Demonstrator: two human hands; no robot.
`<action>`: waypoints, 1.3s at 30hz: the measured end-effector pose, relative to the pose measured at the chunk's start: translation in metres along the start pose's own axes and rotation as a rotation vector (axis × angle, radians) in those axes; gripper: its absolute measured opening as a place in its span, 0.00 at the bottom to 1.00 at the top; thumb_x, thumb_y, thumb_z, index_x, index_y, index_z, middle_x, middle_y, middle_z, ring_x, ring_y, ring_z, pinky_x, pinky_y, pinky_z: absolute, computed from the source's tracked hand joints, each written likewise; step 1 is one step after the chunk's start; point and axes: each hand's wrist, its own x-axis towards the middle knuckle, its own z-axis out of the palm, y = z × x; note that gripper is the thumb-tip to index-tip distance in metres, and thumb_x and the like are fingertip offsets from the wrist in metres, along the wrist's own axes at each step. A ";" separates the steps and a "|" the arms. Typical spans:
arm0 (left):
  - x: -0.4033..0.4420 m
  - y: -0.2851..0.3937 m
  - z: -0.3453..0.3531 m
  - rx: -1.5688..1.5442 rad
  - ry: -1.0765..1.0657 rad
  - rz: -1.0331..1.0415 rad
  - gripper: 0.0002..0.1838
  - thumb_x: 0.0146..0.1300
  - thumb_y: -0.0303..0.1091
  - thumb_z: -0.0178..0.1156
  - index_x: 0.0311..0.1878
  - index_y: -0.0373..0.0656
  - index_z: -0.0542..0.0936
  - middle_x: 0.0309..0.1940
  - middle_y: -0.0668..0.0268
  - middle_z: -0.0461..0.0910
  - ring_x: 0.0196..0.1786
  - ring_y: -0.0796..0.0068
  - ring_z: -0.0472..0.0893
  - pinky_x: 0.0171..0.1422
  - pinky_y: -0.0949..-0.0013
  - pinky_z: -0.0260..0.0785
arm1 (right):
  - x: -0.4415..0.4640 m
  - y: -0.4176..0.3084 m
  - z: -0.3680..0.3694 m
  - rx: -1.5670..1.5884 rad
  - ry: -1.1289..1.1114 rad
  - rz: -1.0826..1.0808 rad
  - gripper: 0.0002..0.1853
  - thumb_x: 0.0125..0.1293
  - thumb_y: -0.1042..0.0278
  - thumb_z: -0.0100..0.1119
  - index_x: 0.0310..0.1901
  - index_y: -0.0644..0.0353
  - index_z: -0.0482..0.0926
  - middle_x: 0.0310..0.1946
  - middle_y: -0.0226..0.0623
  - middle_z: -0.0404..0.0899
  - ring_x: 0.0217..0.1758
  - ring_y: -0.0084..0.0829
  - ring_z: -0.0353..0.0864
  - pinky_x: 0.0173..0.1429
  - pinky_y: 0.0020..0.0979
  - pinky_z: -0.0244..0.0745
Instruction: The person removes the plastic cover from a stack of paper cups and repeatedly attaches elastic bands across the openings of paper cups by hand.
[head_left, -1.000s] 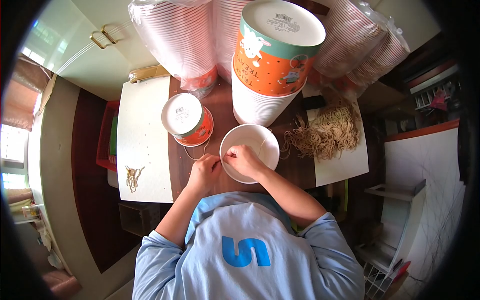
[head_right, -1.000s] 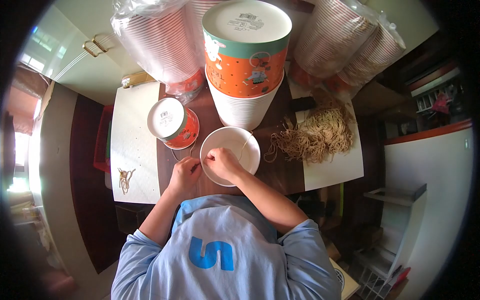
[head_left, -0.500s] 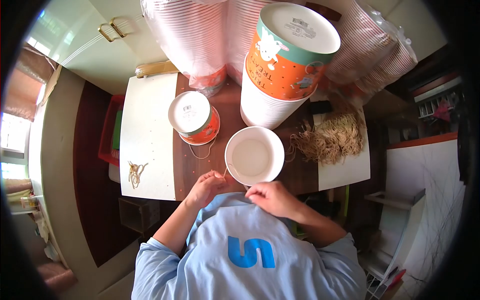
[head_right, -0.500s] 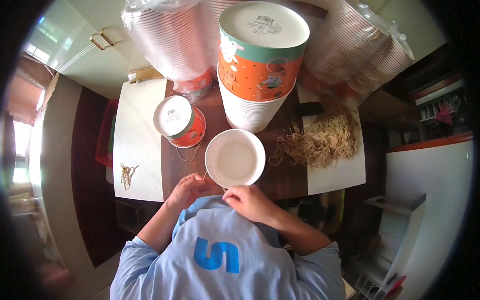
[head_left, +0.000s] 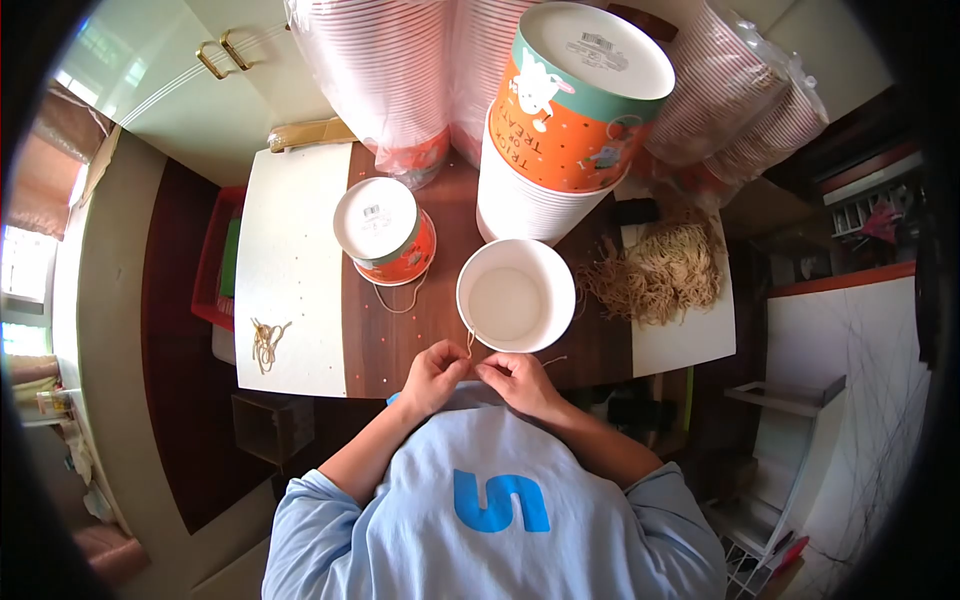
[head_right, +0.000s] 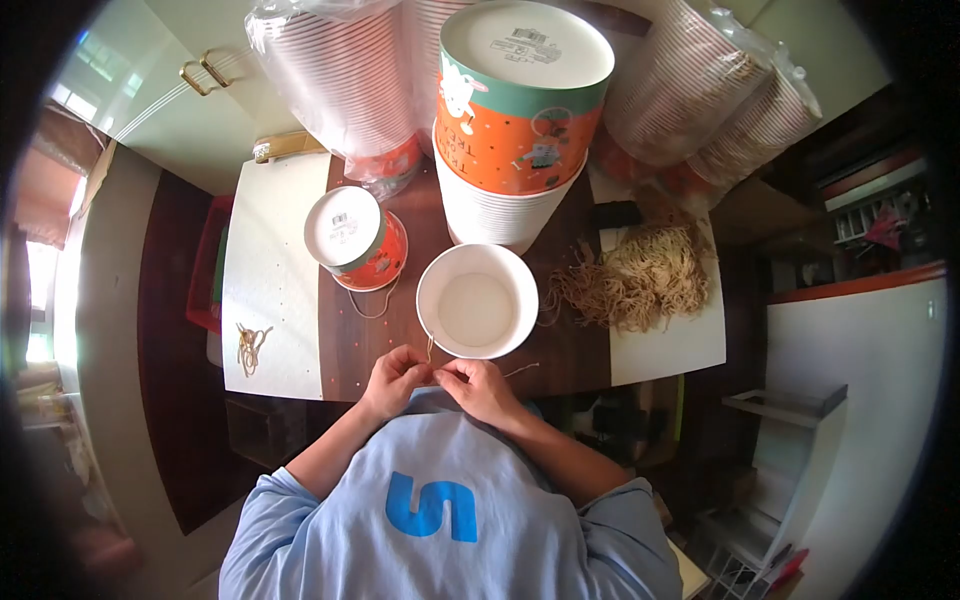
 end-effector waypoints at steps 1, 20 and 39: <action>-0.003 0.002 0.002 0.098 0.007 0.025 0.04 0.63 0.26 0.59 0.37 0.36 0.77 0.33 0.61 0.81 0.36 0.73 0.81 0.41 0.73 0.74 | -0.002 -0.001 0.002 0.028 0.029 0.011 0.11 0.63 0.65 0.62 0.39 0.65 0.84 0.30 0.41 0.85 0.32 0.28 0.83 0.38 0.29 0.77; -0.026 0.031 0.012 0.509 0.053 0.162 0.13 0.54 0.22 0.59 0.45 0.38 0.79 0.34 0.58 0.79 0.31 0.64 0.82 0.35 0.68 0.75 | -0.010 0.018 0.026 0.549 0.151 0.088 0.06 0.66 0.73 0.60 0.40 0.67 0.81 0.33 0.30 0.83 0.36 0.17 0.80 0.43 0.21 0.76; 0.000 0.001 0.009 0.716 0.065 0.634 0.08 0.52 0.25 0.65 0.37 0.38 0.82 0.37 0.58 0.80 0.35 0.59 0.82 0.39 0.63 0.78 | -0.012 0.016 0.013 -0.026 0.136 -0.020 0.08 0.63 0.69 0.61 0.36 0.67 0.81 0.26 0.37 0.83 0.29 0.20 0.79 0.36 0.26 0.75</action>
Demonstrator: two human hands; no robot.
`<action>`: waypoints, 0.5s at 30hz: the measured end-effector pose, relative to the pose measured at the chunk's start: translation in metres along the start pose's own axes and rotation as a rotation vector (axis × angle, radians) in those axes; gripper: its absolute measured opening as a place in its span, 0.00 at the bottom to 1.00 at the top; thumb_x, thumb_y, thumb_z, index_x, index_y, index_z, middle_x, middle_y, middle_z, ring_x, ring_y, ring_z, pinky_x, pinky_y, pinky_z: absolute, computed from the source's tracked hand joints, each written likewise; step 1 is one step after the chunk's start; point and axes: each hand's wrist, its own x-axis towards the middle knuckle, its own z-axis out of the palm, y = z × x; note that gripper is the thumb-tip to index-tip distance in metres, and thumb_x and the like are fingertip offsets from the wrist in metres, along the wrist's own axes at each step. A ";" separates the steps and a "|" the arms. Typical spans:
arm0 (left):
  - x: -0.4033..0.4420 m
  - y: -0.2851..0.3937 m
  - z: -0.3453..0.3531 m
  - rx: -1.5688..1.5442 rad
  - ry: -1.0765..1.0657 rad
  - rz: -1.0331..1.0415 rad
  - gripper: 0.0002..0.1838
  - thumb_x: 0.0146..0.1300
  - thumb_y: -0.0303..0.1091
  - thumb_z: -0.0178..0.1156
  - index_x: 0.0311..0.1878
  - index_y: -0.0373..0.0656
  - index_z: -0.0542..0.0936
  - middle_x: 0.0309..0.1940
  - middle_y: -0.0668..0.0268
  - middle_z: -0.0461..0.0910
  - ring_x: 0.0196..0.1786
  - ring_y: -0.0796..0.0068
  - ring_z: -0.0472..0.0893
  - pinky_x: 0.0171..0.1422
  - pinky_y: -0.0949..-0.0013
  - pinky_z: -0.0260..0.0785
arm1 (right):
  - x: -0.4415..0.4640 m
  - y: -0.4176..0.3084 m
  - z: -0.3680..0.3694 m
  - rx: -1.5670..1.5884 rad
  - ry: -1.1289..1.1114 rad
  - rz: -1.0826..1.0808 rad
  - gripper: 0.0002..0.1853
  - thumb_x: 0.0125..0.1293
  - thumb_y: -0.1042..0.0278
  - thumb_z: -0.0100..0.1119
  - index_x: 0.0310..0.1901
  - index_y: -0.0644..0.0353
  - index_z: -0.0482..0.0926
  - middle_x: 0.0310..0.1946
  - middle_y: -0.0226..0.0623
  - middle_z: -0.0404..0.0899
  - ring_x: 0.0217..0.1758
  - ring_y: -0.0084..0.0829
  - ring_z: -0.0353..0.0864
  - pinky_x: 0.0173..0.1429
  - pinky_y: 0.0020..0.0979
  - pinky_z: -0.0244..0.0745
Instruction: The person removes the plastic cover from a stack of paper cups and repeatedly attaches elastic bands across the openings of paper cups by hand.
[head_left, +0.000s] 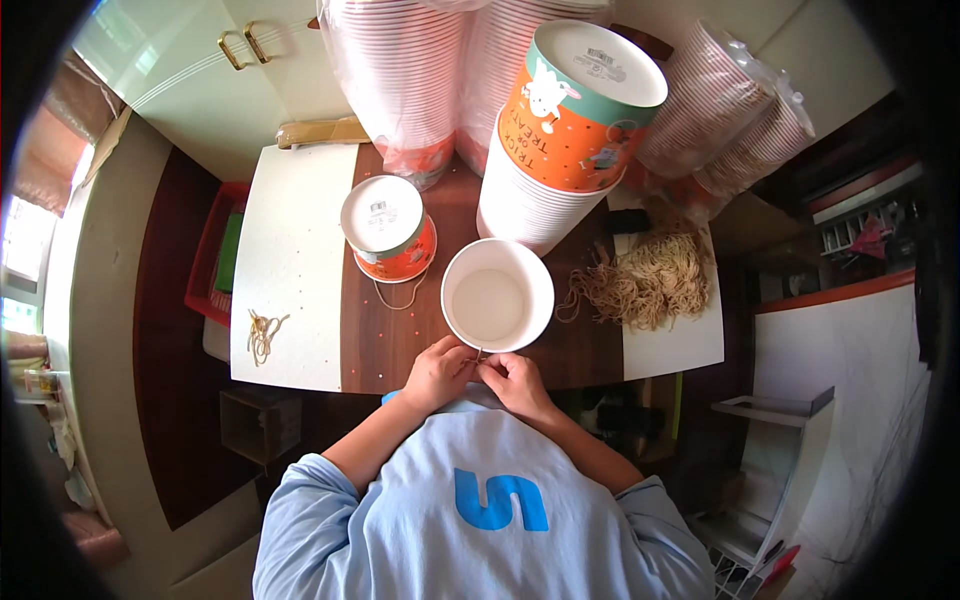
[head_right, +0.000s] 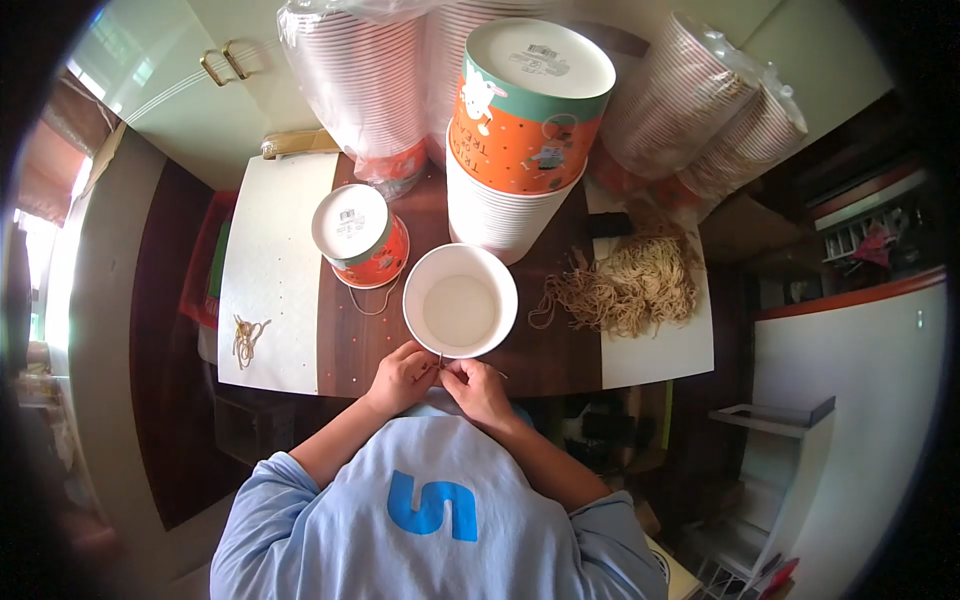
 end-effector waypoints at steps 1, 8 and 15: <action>-0.002 0.001 0.001 -0.022 -0.012 -0.035 0.07 0.53 0.24 0.65 0.36 0.37 0.82 0.38 0.57 0.80 0.34 0.61 0.83 0.39 0.65 0.78 | 0.000 0.000 0.000 0.014 0.013 -0.003 0.08 0.63 0.69 0.62 0.36 0.67 0.81 0.25 0.37 0.83 0.29 0.19 0.79 0.36 0.26 0.74; -0.007 -0.001 0.007 -0.218 -0.034 -0.307 0.08 0.60 0.28 0.64 0.40 0.33 0.82 0.34 0.62 0.81 0.35 0.75 0.82 0.41 0.74 0.75 | 0.005 0.012 0.003 -0.252 0.213 -0.346 0.05 0.60 0.75 0.61 0.38 0.63 0.80 0.30 0.40 0.82 0.31 0.34 0.83 0.35 0.32 0.77; -0.006 0.002 0.004 -0.848 -0.123 -0.883 0.07 0.64 0.34 0.64 0.36 0.41 0.83 0.27 0.75 0.78 0.26 0.90 0.70 0.29 0.82 0.59 | 0.006 0.019 0.011 -0.328 0.258 -0.349 0.06 0.61 0.75 0.61 0.40 0.64 0.80 0.34 0.41 0.83 0.37 0.38 0.85 0.40 0.33 0.78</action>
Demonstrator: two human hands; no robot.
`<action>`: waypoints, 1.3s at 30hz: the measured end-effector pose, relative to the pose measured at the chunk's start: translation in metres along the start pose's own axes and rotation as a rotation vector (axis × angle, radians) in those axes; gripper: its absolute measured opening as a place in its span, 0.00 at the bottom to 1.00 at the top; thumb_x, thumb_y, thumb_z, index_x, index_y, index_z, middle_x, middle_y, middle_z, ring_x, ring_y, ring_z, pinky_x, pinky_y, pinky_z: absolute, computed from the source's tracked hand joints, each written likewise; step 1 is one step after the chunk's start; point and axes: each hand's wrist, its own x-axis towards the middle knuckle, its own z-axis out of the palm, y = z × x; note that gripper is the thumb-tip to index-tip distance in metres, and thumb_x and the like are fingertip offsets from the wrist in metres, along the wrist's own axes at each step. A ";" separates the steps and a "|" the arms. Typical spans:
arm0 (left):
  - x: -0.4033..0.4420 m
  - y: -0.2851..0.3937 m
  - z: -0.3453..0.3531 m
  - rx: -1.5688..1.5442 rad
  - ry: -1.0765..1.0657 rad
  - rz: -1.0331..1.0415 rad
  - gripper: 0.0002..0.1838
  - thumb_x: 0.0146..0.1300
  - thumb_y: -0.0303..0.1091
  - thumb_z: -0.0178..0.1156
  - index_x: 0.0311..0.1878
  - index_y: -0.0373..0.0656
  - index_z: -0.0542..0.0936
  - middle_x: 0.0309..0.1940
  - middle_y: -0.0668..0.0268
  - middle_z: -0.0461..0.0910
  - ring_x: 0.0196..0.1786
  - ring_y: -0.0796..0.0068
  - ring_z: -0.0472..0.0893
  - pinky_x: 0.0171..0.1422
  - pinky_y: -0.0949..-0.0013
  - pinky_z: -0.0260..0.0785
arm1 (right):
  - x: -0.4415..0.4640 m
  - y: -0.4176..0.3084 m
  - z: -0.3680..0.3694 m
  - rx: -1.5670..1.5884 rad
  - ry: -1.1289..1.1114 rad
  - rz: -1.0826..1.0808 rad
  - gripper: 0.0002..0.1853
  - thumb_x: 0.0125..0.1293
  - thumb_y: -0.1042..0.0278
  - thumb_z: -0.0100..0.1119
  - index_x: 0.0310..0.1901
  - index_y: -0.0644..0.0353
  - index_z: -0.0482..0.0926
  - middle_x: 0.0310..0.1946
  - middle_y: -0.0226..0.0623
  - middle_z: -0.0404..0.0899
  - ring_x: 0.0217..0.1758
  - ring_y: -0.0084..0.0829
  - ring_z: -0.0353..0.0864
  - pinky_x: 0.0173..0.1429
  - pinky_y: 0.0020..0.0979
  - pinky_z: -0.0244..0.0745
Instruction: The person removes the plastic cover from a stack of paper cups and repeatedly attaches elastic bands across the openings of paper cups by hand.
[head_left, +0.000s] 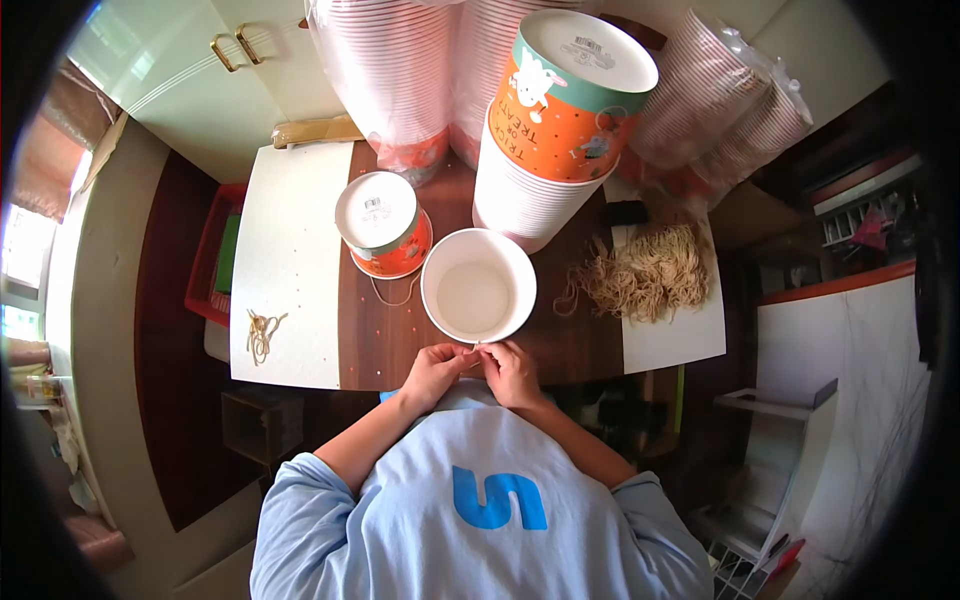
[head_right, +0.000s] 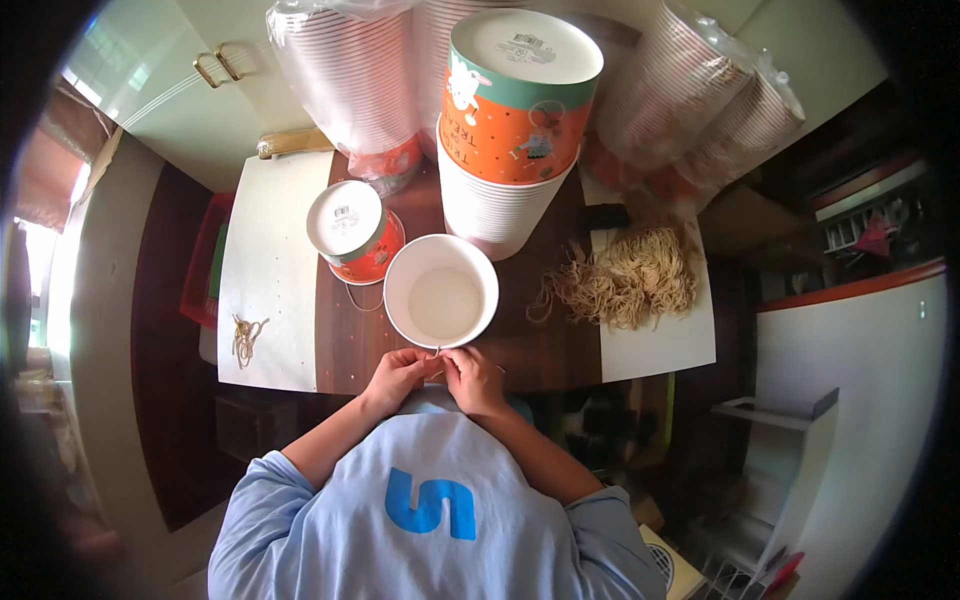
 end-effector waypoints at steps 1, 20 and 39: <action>-0.001 0.001 -0.001 -0.016 -0.008 -0.014 0.07 0.64 0.34 0.64 0.36 0.41 0.83 0.27 0.74 0.79 0.26 0.90 0.70 0.29 0.82 0.59 | -0.003 0.005 0.006 0.109 -0.019 0.092 0.07 0.61 0.75 0.60 0.41 0.64 0.81 0.34 0.41 0.84 0.37 0.37 0.85 0.41 0.32 0.78; -0.019 0.009 0.004 0.348 0.185 0.079 0.13 0.58 0.36 0.67 0.35 0.33 0.84 0.28 0.66 0.84 0.31 0.83 0.78 0.37 0.75 0.72 | -0.003 -0.002 0.001 0.816 -0.212 0.567 0.08 0.68 0.70 0.57 0.41 0.63 0.83 0.33 0.29 0.83 0.36 0.17 0.78 0.44 0.21 0.73; -0.028 0.010 0.004 0.543 0.259 0.338 0.09 0.56 0.31 0.66 0.33 0.34 0.83 0.29 0.56 0.82 0.31 0.68 0.82 0.38 0.68 0.75 | 0.000 0.008 0.009 1.125 -0.306 0.900 0.07 0.66 0.68 0.55 0.38 0.61 0.79 0.28 0.29 0.77 0.26 0.20 0.72 0.33 0.22 0.66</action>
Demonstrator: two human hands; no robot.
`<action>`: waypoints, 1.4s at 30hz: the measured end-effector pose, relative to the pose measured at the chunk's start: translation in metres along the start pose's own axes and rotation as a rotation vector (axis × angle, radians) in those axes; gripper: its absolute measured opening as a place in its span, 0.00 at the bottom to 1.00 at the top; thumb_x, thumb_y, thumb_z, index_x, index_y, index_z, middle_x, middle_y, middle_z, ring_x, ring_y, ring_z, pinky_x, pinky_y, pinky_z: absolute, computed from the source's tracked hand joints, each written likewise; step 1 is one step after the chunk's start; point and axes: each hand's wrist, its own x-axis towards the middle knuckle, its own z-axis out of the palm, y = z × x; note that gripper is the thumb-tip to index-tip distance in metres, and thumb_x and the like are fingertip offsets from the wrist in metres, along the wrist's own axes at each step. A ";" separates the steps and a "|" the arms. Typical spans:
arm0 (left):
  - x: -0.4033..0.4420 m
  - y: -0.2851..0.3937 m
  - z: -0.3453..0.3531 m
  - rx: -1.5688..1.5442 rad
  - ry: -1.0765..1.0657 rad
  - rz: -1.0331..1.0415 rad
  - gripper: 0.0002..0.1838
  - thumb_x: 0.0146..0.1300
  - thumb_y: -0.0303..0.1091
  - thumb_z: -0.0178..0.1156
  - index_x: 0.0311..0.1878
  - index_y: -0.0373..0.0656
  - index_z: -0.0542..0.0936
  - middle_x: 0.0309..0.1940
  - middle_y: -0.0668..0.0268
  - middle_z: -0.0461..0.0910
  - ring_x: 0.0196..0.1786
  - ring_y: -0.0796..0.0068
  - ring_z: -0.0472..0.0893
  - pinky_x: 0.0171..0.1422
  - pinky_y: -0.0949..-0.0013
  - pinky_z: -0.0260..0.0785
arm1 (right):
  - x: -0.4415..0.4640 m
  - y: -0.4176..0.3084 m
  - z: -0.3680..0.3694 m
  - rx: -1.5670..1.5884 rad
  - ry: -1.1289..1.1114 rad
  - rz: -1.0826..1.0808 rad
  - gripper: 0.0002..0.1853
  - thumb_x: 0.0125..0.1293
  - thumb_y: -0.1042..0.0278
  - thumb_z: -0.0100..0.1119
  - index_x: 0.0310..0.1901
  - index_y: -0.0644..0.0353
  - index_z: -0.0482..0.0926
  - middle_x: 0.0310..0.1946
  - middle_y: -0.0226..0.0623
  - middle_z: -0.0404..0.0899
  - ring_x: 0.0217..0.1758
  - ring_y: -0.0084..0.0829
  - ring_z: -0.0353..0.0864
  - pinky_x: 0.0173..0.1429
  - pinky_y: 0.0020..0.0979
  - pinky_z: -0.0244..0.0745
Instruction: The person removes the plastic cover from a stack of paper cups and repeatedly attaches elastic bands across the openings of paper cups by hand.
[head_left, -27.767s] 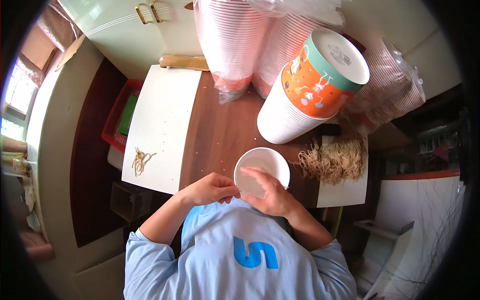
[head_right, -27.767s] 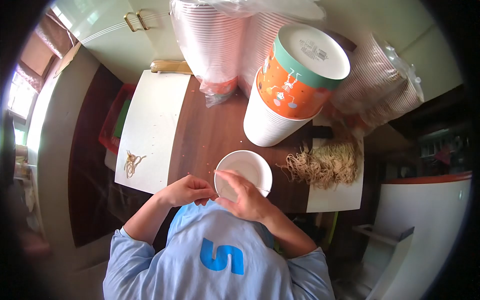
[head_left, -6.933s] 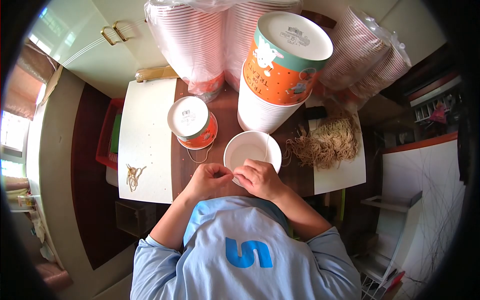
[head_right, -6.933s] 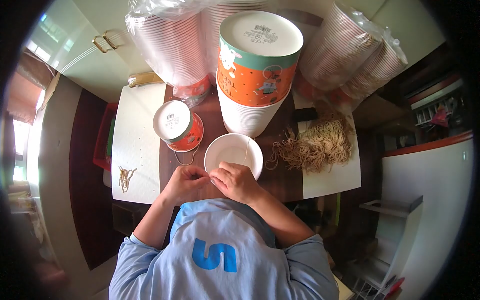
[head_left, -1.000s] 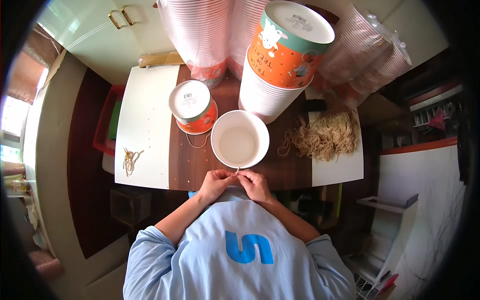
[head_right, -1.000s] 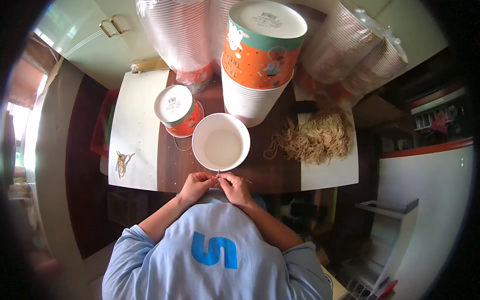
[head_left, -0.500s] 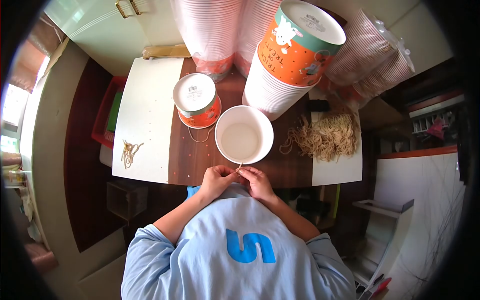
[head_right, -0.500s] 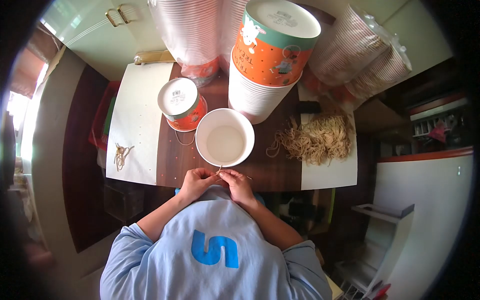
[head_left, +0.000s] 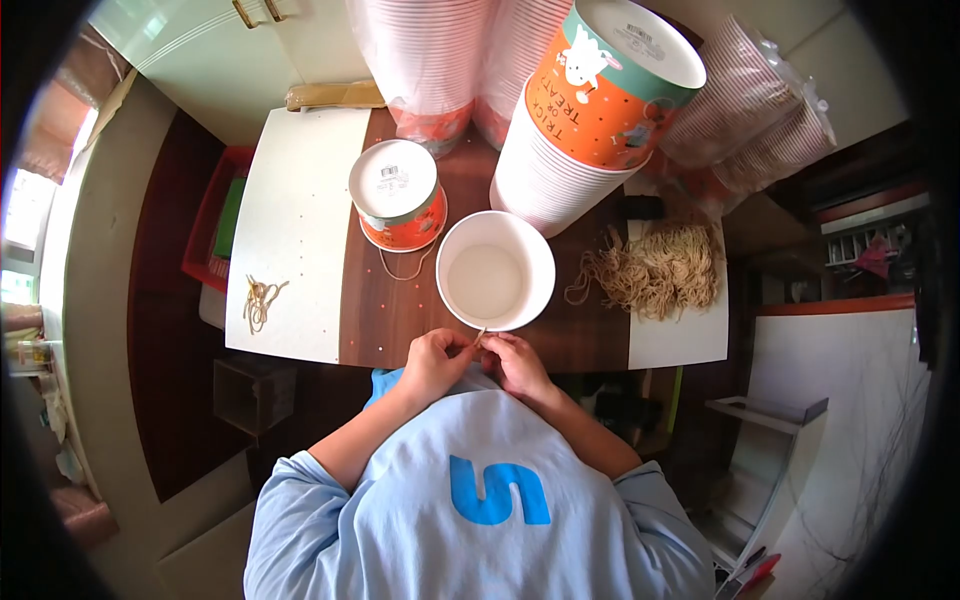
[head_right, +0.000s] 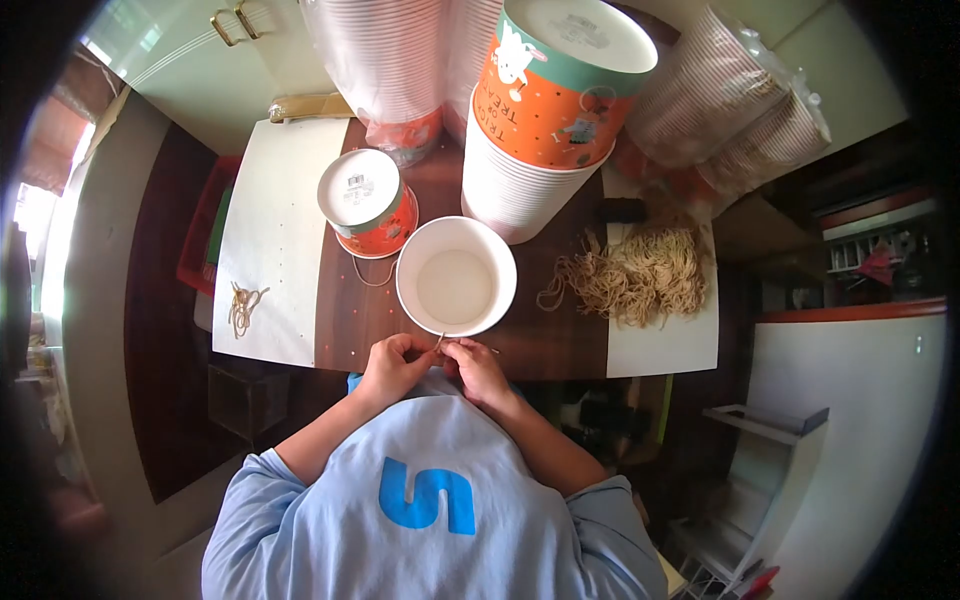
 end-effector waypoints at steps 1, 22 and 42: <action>0.000 0.000 0.000 0.028 0.013 0.036 0.08 0.55 0.31 0.66 0.33 0.34 0.83 0.29 0.56 0.82 0.31 0.66 0.82 0.38 0.68 0.75 | -0.001 -0.002 0.002 -0.002 0.009 0.003 0.07 0.66 0.68 0.55 0.38 0.61 0.79 0.28 0.29 0.77 0.26 0.20 0.72 0.32 0.22 0.66; 0.001 -0.002 0.001 0.230 0.045 0.610 0.07 0.55 0.22 0.64 0.38 0.37 0.82 0.32 0.59 0.80 0.33 0.62 0.82 0.35 0.66 0.77 | -0.003 0.001 -0.007 -0.106 0.023 -0.063 0.08 0.66 0.69 0.57 0.39 0.63 0.82 0.30 0.29 0.80 0.28 0.19 0.71 0.34 0.21 0.66; -0.003 -0.007 -0.003 -0.079 0.050 0.069 0.04 0.61 0.23 0.63 0.39 0.36 0.83 0.29 0.68 0.83 0.32 0.84 0.78 0.36 0.78 0.71 | 0.002 0.001 0.003 -0.193 0.092 -0.188 0.07 0.68 0.66 0.59 0.38 0.59 0.81 0.26 0.25 0.77 0.26 0.17 0.69 0.33 0.21 0.66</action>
